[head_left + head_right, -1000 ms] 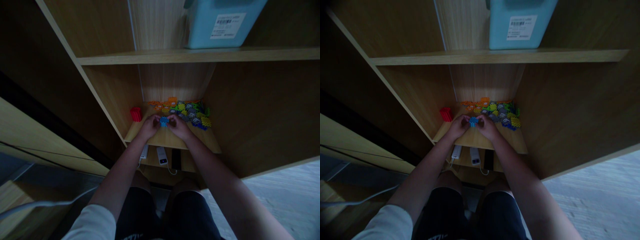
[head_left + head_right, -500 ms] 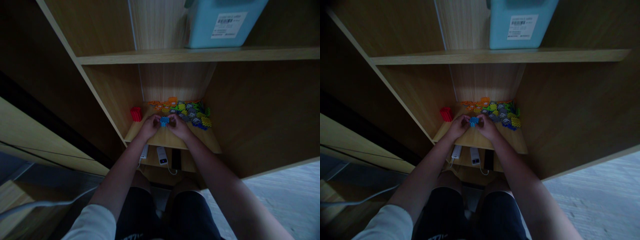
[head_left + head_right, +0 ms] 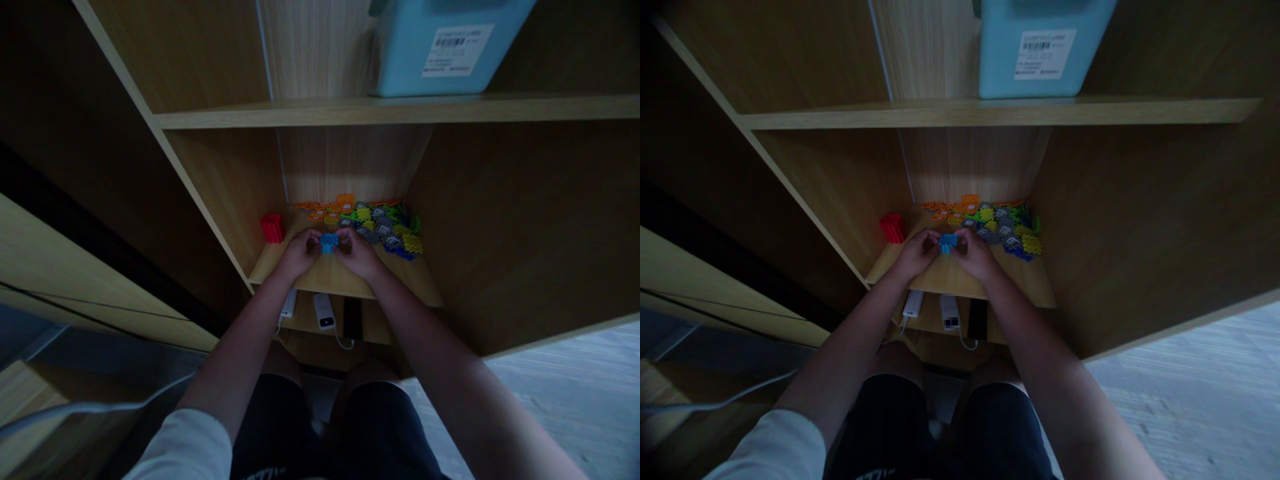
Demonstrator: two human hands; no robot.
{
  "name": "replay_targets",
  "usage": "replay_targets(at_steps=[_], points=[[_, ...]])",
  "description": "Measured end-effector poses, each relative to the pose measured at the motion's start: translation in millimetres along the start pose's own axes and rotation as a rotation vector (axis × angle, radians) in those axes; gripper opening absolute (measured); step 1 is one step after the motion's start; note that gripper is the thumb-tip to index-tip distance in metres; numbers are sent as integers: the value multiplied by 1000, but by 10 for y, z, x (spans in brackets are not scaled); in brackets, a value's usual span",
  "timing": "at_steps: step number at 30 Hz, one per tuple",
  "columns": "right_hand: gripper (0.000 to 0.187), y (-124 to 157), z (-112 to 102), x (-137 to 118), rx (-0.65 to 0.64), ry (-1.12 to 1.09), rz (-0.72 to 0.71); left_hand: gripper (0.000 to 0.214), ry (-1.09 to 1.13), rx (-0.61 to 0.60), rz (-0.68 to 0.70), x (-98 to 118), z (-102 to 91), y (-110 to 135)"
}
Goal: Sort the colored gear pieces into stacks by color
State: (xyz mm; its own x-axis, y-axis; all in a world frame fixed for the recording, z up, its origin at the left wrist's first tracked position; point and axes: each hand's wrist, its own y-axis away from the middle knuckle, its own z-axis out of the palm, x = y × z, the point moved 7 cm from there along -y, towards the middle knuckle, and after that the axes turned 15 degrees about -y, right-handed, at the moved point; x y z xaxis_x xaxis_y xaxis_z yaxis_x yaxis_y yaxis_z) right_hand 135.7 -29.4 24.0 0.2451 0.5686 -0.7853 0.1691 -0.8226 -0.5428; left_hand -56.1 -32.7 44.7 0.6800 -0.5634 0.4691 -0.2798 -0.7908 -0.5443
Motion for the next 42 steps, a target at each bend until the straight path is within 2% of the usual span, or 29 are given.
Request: replay_targets(at_steps=[5, 11, 19, 42], points=[[41, -6, 10, 22, -1, 9, -11, 29, 5, -5, 8, -8, 10, -6], [51, -17, 48, 95, -28, 77, -29, 44, -20, -10, 2, -107, 78, -16], [59, -9, 72, 160, -57, 143, -17, 60, -22, -79, -7, -182, 169, -9], [57, -9, 72, 116, -63, 188, -30, 55, 30, -78, -20, -149, 148, -8]])
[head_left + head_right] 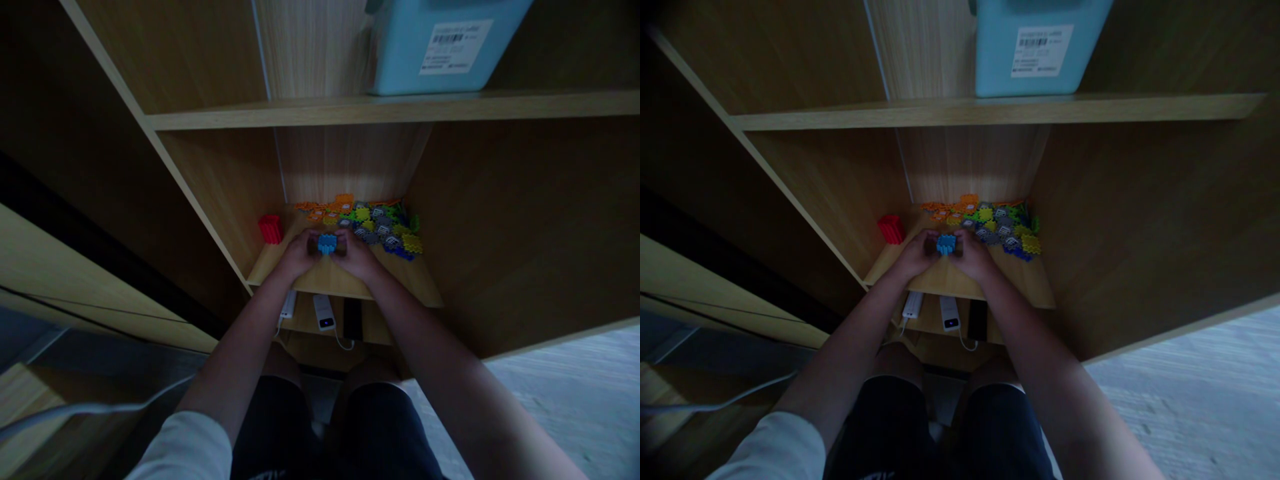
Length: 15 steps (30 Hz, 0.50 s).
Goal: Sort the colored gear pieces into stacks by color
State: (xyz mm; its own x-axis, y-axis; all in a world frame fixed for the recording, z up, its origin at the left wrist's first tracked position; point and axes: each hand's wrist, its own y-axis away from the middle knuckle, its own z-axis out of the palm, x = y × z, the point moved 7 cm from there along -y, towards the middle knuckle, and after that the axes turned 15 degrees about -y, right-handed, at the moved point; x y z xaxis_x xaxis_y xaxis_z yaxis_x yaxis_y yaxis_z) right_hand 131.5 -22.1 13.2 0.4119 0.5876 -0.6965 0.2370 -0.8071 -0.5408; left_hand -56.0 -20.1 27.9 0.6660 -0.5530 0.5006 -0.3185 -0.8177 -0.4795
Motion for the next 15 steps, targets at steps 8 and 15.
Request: replay_targets(at_steps=[8, 15], points=[[57, -1, 3, 9, -14, -23, 1, 53, 11, -1, -8, 17, -6, -6], [59, 1, -2, -19, -29, -25, 8, 54, 15, 5, -20, -13, 9, -1]])
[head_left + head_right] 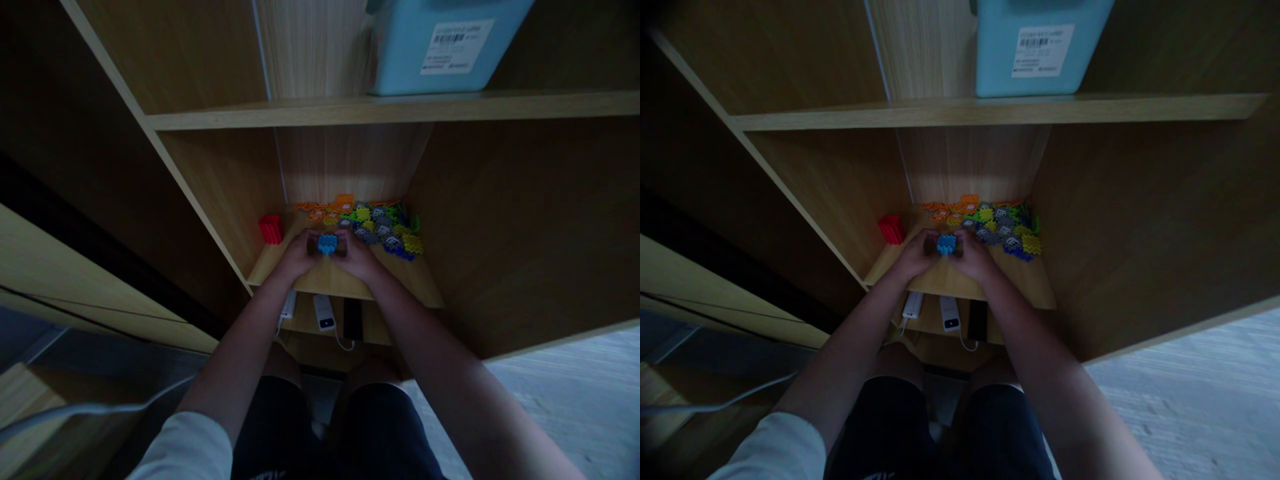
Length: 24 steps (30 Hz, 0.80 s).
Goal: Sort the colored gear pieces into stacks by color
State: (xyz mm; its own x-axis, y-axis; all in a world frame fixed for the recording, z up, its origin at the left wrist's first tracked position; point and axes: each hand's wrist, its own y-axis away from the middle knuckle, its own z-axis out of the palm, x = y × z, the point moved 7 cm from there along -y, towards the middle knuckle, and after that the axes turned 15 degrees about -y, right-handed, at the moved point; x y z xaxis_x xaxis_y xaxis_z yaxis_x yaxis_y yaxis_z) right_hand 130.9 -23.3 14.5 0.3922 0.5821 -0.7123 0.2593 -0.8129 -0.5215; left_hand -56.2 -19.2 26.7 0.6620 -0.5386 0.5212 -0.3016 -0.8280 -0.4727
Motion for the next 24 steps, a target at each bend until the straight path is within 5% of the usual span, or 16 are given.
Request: replay_targets(at_steps=[24], points=[[62, 7, 5, -17, 1, 27, 11, 46, -50, -16, -72, 78, -75, 26]])
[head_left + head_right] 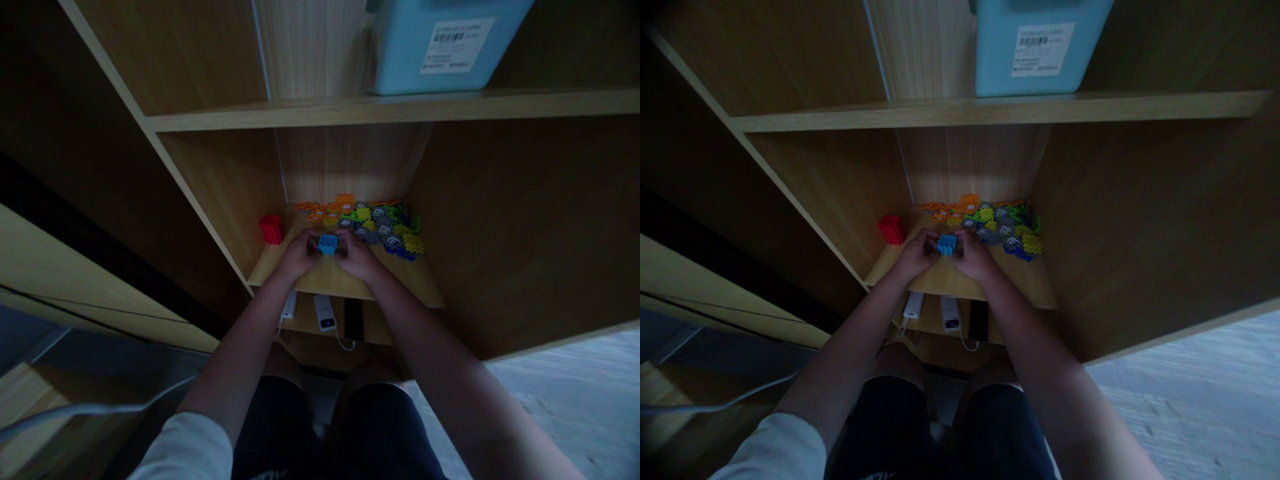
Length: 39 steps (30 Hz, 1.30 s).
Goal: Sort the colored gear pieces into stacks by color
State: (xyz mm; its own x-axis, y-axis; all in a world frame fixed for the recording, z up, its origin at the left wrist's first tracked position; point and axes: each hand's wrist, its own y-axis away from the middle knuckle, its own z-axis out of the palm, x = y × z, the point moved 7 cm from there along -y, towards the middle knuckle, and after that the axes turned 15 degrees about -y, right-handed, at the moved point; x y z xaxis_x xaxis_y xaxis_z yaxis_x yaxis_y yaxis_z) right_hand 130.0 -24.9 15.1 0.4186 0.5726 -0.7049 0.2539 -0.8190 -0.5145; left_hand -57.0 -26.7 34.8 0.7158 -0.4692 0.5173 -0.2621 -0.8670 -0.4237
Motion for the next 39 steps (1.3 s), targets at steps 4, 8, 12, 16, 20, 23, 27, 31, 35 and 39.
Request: replay_targets(at_steps=[4, 8, 12, 16, 20, 23, 27, 31, 35, 39], points=[[62, 3, -3, -14, -8, -17, -3, 46, -15, -7, -1, -7, 3, -3], [60, 4, -2, -33, -11, -25, -12, 46, -14, -13, -9, -20, 13, -9], [57, 9, -8, -40, 4, -22, -17, 47, -4, -12, -8, -26, 20, -9], [59, 9, -4, -19, 8, -32, -14, 46, -2, -5, 4, -19, 17, -7], [59, 5, -1, -17, 2, -26, -16, 45, -5, -13, -7, -13, 14, -7], [58, 8, -8, -38, 1, -15, -22, 46, -6, -9, -11, -11, 8, -6], [57, 13, -21, -62, 6, -4, -23, 45, 4, -3, -1, -17, 13, -7], [57, 12, -19, -65, 3, -31, -24, 45, 5, 11, 13, -20, 12, -9], [57, 11, -12, -62, 2, -43, -29, 46, 4, 10, 18, -11, 5, -9], [57, 13, -13, -68, 2, -28, -38, 45, 13, 7, 10, 4, -10, -10]])
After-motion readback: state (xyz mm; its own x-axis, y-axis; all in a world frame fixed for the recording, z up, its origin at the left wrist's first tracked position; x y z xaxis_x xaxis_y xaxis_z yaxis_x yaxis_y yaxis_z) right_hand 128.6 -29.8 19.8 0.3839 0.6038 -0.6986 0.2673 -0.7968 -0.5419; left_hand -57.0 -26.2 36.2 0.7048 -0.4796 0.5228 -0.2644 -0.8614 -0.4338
